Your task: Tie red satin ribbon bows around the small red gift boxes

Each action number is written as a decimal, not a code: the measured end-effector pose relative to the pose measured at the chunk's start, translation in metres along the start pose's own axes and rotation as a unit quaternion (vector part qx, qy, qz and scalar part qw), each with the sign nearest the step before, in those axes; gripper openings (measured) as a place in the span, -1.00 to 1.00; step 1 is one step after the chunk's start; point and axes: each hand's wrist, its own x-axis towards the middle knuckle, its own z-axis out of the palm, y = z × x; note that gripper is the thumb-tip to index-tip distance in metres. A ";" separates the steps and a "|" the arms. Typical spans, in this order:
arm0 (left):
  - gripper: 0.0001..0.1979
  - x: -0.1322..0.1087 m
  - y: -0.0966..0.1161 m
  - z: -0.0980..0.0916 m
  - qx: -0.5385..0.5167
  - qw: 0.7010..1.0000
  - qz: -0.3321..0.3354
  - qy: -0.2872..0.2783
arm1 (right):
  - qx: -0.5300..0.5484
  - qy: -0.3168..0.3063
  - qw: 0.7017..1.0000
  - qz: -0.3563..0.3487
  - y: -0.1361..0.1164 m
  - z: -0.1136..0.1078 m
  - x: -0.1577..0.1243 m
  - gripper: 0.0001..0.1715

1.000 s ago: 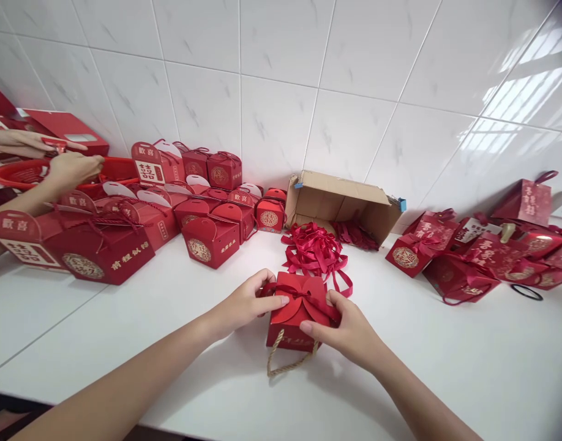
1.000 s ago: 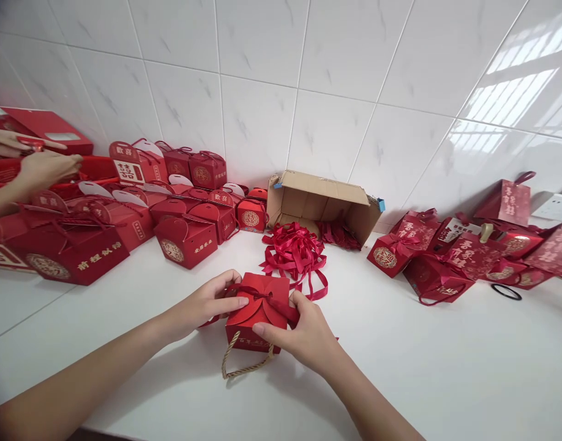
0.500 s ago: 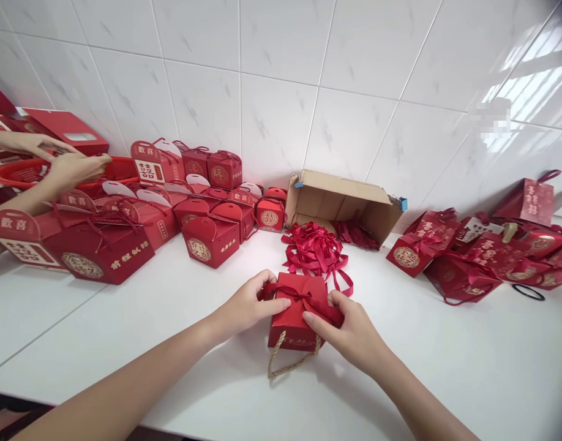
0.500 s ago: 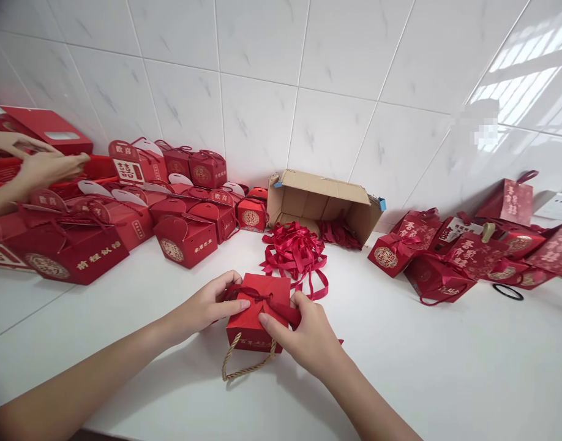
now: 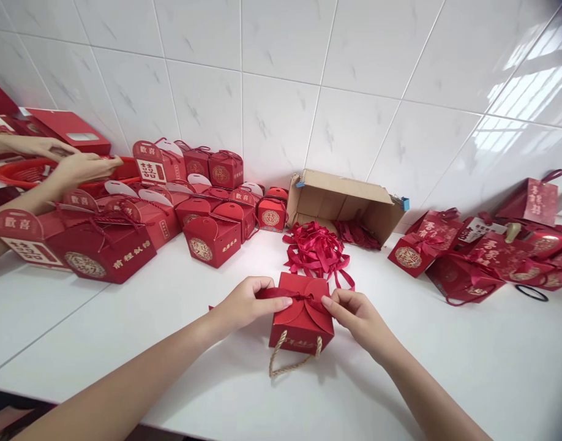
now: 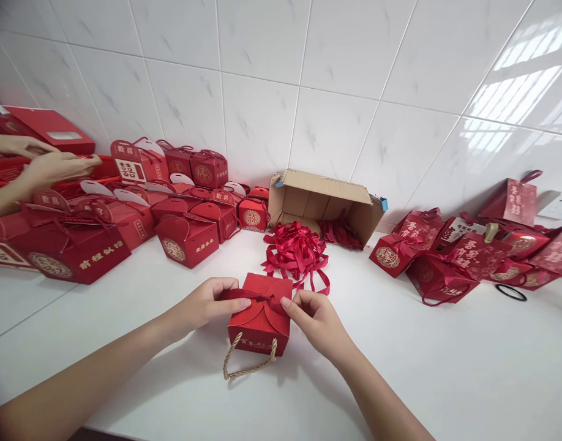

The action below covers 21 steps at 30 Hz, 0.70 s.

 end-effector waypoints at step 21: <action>-0.41 0.006 -0.002 -0.015 0.067 0.997 0.042 0.020 | -0.007 0.003 1.000 0.002 -0.008 -0.018 -0.003 -0.45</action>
